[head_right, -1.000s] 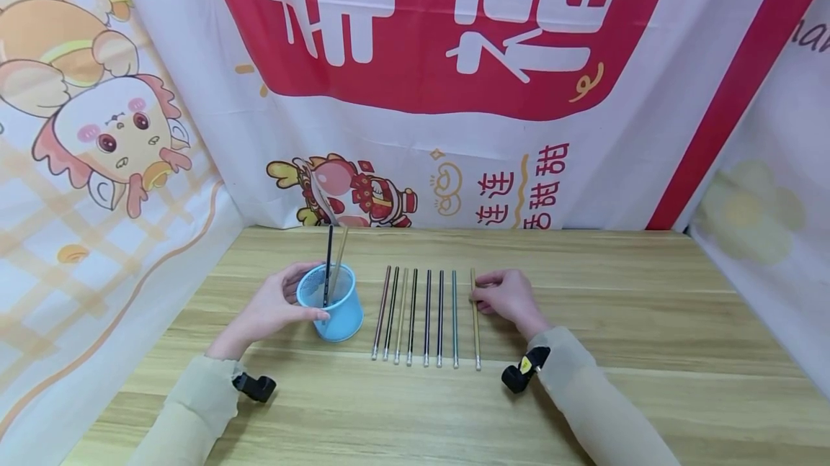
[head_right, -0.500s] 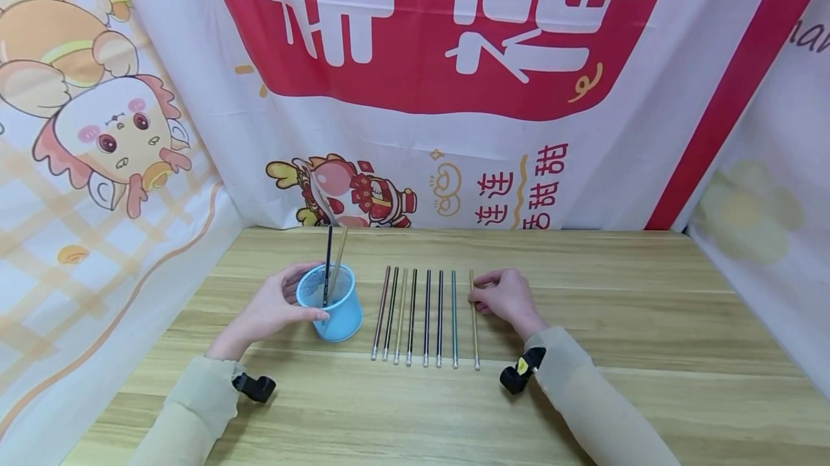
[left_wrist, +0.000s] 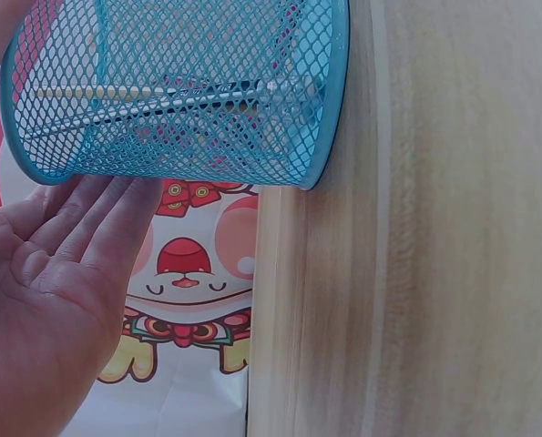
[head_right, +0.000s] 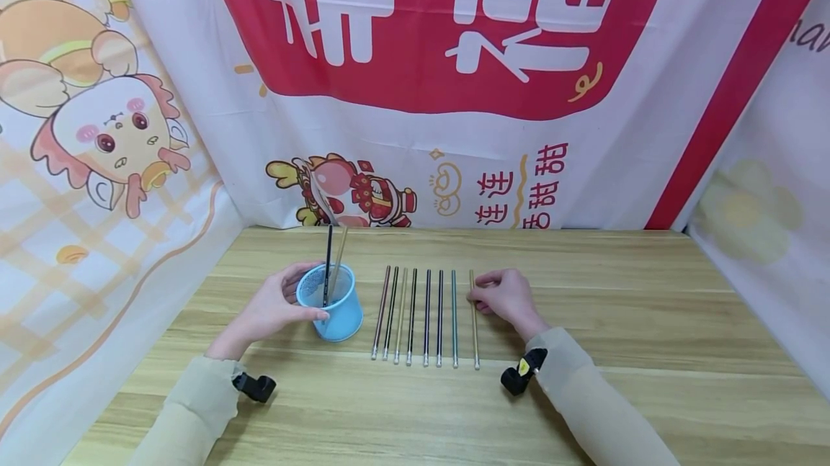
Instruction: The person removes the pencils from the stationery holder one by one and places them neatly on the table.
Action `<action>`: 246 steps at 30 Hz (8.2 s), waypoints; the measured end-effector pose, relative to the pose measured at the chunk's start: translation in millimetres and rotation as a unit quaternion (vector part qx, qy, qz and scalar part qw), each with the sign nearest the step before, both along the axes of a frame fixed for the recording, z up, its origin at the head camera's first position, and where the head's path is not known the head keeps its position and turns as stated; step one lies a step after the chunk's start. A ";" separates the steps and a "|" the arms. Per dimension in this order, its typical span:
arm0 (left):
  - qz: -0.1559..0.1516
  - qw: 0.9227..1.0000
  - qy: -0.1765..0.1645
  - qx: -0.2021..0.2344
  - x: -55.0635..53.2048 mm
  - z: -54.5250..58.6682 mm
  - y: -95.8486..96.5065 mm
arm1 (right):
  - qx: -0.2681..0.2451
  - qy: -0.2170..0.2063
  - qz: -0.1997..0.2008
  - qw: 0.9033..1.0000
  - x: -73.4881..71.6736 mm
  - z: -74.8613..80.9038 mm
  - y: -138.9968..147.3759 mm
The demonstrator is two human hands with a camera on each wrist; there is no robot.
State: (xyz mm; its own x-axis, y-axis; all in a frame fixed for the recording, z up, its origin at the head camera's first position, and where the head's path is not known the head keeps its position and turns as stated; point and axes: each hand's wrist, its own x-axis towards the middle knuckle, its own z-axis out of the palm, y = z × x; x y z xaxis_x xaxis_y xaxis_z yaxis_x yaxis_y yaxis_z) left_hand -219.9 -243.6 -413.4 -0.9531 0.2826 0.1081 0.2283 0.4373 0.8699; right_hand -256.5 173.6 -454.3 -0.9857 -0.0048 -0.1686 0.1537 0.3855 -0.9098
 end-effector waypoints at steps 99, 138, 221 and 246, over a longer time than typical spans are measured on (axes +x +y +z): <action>-0.005 1.000 -0.013 0.005 1.0 -2.3 -1.1 | -0.121 0.095 0.054 0.987 3.9 56.6 -198.4; 0.002 1.000 -0.015 -0.001 0.6 -0.7 0.4 | -0.301 0.222 0.024 0.927 3.7 109.8 -146.5; 0.007 1.000 -0.012 -0.014 -1.4 -4.1 -2.9 | -0.022 -0.023 0.015 0.999 1.0 5.7 33.4; 0.011 1.000 -0.020 -0.010 6.7 8.9 5.6 | 0.021 -0.014 0.005 1.000 2.7 7.8 27.1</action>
